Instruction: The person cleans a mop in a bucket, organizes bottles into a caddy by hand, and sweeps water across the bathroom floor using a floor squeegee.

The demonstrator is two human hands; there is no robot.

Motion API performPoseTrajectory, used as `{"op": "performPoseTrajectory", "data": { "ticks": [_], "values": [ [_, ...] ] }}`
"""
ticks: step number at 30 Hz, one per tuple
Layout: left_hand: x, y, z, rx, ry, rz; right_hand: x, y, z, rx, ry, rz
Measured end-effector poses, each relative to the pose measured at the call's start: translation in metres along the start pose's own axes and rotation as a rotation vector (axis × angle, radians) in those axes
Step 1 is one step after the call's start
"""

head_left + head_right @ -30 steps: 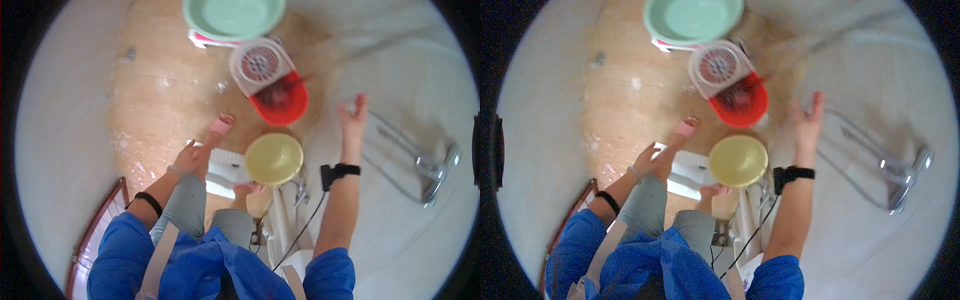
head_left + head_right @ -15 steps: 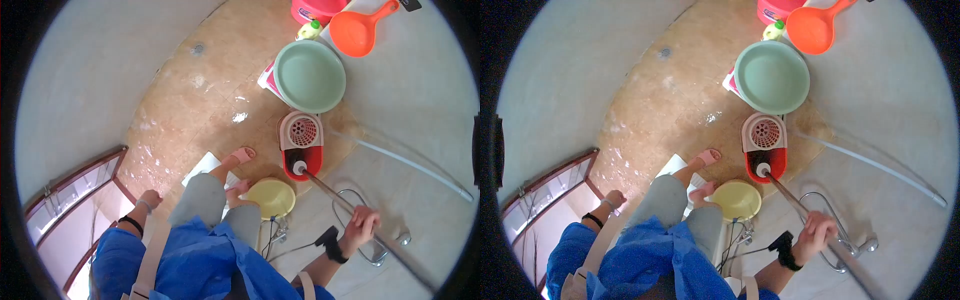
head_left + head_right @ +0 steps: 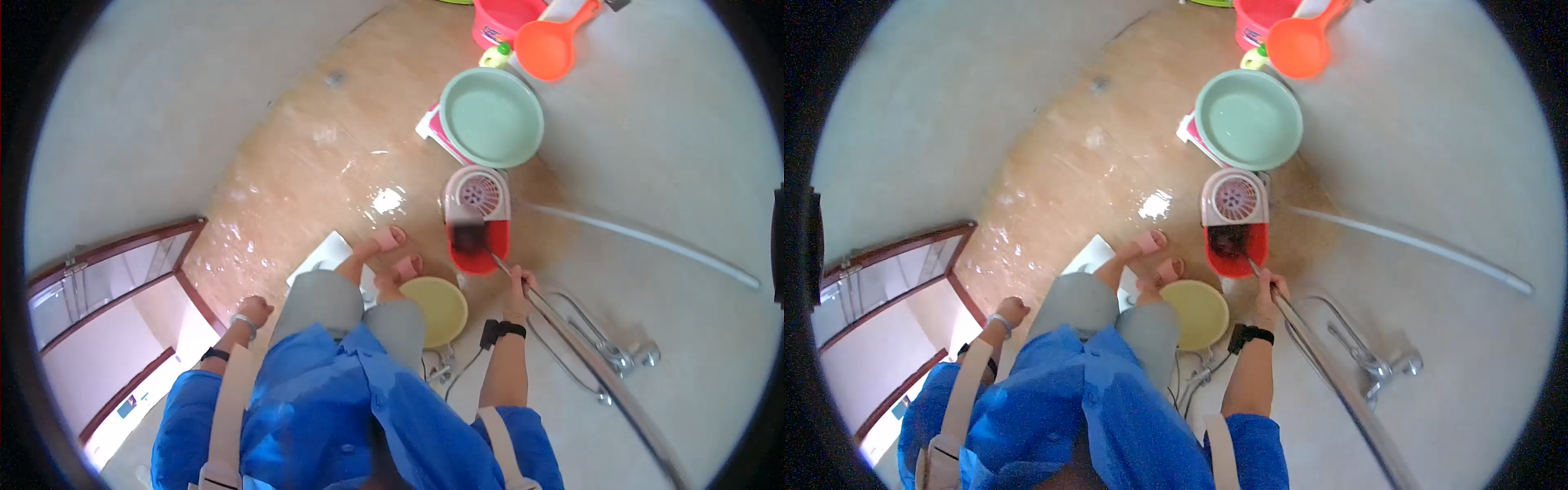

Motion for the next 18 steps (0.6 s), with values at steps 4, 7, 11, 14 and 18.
{"op": "performPoseTrajectory", "data": {
  "ticks": [4,7,11,14,18],
  "values": [
    [-0.026,0.012,0.005,-0.132,-0.046,0.088,-0.049,0.146,0.04,0.087,0.041,0.086],
    [-0.033,0.008,0.003,-0.247,-0.088,0.105,-0.088,0.259,0.07,0.3,0.162,0.337],
    [-0.019,-0.009,-0.001,-0.307,-0.175,0.042,-0.127,0.376,0.101,0.356,0.321,0.736],
    [-0.023,-0.025,0.0,-0.348,-0.215,0.023,-0.142,0.426,0.116,0.414,0.24,0.762],
    [-0.033,-0.018,-0.009,-0.422,-0.245,0.025,-0.127,0.415,0.137,0.654,-0.183,0.533]
  ]
}}
Point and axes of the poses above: each hand's wrist, its own x-axis towards the middle knuckle, its own z-axis out of the back of the hand, y = z × x, the point moved 3 cm from there along x, towards the middle knuckle, and after that the axes turned 4 degrees about y, right-handed, at the moved point
